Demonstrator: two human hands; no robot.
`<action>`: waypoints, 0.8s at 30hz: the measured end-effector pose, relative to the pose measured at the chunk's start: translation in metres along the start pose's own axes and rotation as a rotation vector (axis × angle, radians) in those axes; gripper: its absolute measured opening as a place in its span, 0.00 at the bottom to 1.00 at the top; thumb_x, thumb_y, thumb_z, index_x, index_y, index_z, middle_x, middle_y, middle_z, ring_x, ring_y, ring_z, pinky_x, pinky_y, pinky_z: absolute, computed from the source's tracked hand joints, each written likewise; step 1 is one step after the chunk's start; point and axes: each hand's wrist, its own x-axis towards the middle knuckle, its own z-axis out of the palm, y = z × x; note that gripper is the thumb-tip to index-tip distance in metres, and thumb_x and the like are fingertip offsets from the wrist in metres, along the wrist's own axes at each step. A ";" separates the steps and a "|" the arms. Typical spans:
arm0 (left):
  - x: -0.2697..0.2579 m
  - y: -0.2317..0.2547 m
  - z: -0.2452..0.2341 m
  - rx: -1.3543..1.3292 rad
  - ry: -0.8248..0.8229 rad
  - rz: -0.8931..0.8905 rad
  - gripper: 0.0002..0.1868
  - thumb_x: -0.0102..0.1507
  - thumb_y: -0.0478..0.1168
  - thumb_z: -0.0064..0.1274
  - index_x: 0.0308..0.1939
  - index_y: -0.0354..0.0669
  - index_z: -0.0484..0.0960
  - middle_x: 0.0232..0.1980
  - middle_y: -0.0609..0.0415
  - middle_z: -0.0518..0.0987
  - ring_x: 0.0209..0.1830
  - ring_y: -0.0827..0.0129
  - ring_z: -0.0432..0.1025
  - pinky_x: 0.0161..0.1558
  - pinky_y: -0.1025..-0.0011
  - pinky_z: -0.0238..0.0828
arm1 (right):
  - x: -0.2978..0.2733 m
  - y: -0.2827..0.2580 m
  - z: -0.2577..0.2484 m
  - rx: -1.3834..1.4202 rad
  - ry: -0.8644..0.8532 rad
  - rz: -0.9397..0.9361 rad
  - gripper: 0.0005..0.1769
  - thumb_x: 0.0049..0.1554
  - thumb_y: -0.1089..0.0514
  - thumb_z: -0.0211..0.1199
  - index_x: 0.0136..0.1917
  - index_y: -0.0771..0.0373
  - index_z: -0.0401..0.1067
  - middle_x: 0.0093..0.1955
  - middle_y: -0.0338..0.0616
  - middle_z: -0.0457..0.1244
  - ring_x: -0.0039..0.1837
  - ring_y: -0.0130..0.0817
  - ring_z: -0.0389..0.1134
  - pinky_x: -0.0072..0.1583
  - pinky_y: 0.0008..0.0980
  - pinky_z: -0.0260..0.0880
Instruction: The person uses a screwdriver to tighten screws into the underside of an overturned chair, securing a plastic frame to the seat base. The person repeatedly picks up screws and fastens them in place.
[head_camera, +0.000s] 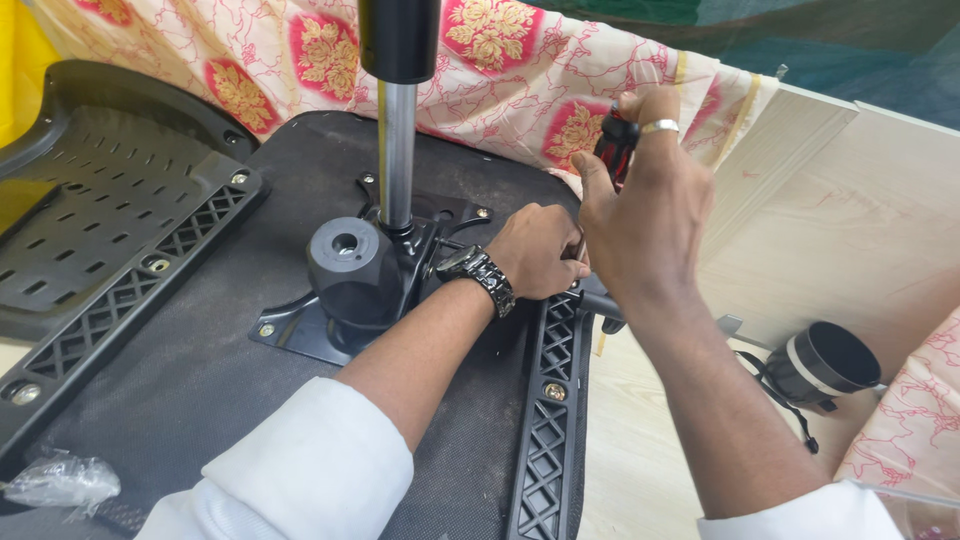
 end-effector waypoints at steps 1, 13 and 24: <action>0.001 0.000 -0.001 -0.036 -0.028 -0.006 0.05 0.53 0.40 0.64 0.26 0.45 0.87 0.26 0.49 0.84 0.30 0.58 0.81 0.39 0.63 0.76 | 0.006 0.005 -0.002 0.012 -0.060 0.025 0.26 0.58 0.65 0.75 0.60 0.66 0.61 0.49 0.58 0.69 0.51 0.54 0.73 0.50 0.46 0.71; -0.004 0.011 -0.006 -0.015 -0.040 -0.028 0.04 0.52 0.38 0.66 0.27 0.43 0.87 0.27 0.47 0.84 0.31 0.58 0.81 0.40 0.64 0.76 | 0.014 0.006 -0.017 0.216 -0.117 0.097 0.22 0.57 0.65 0.75 0.57 0.65 0.64 0.51 0.51 0.71 0.54 0.38 0.79 0.51 0.33 0.80; -0.003 0.009 -0.008 -0.010 -0.046 -0.017 0.02 0.51 0.37 0.65 0.27 0.45 0.88 0.30 0.51 0.86 0.33 0.62 0.82 0.44 0.67 0.78 | 0.009 -0.002 -0.023 0.354 -0.286 0.043 0.24 0.59 0.71 0.66 0.64 0.64 0.58 0.60 0.57 0.68 0.61 0.43 0.75 0.56 0.36 0.79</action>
